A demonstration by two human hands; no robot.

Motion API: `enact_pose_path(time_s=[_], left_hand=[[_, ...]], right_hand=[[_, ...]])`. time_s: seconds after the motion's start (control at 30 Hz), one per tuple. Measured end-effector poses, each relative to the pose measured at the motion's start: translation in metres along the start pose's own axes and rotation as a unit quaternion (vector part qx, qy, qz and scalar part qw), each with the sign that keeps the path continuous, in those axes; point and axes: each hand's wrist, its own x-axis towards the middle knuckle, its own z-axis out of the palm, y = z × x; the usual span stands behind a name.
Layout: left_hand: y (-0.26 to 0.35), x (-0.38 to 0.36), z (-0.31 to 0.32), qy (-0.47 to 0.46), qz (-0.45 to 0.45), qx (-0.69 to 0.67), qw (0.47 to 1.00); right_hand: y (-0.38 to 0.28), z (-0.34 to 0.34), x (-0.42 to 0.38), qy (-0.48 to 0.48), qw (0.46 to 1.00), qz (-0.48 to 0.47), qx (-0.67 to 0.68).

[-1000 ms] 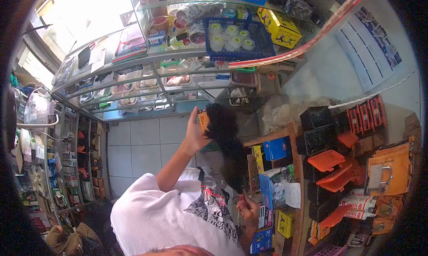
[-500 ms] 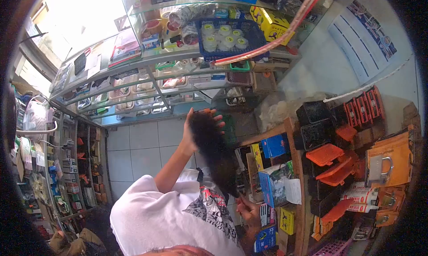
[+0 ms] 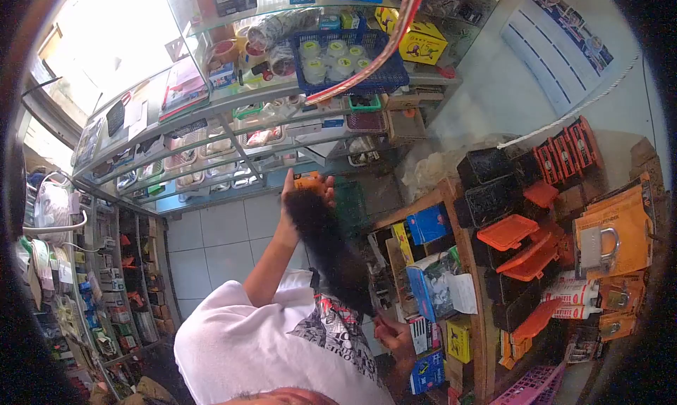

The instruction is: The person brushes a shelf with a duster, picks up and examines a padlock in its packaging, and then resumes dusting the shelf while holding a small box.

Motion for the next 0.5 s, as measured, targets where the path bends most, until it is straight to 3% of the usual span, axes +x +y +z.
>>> enact_pose_path(time_s=[0.03,0.07,0.17,0.23,0.27,0.33,0.4,0.5], left_hand=[[0.004,-0.001,-0.005,-0.086,-0.023,-0.014,0.996],[0.004,-0.002,-0.01,-0.099,-0.005,0.01,0.995],[-0.003,-0.007,0.006,0.169,0.071,0.087,0.979],[0.003,0.009,-0.086,0.03,0.072,0.033,0.996],[0.008,0.007,-0.091,-0.07,0.032,-0.038,0.996],[0.008,0.002,-0.064,-0.079,0.015,-0.006,0.997],[0.002,-0.011,-0.026,0.104,0.06,0.195,0.973],[-0.002,0.001,-0.017,0.187,0.069,0.149,0.969]], right_hand=[[0.001,-0.001,-0.002,-0.001,1.0,-0.011,0.003],[0.001,-0.001,-0.003,-0.002,1.0,-0.022,0.005],[-0.025,0.013,-0.005,0.01,0.999,-0.032,0.036],[-0.006,0.005,-0.003,-0.001,1.0,-0.009,0.017],[0.001,0.003,-0.003,-0.008,1.0,0.003,0.008],[-0.001,0.004,-0.004,0.004,0.999,-0.044,-0.021],[-0.011,0.007,-0.007,0.013,0.997,-0.07,-0.011],[-0.021,0.015,-0.009,0.017,0.998,-0.065,0.014]])
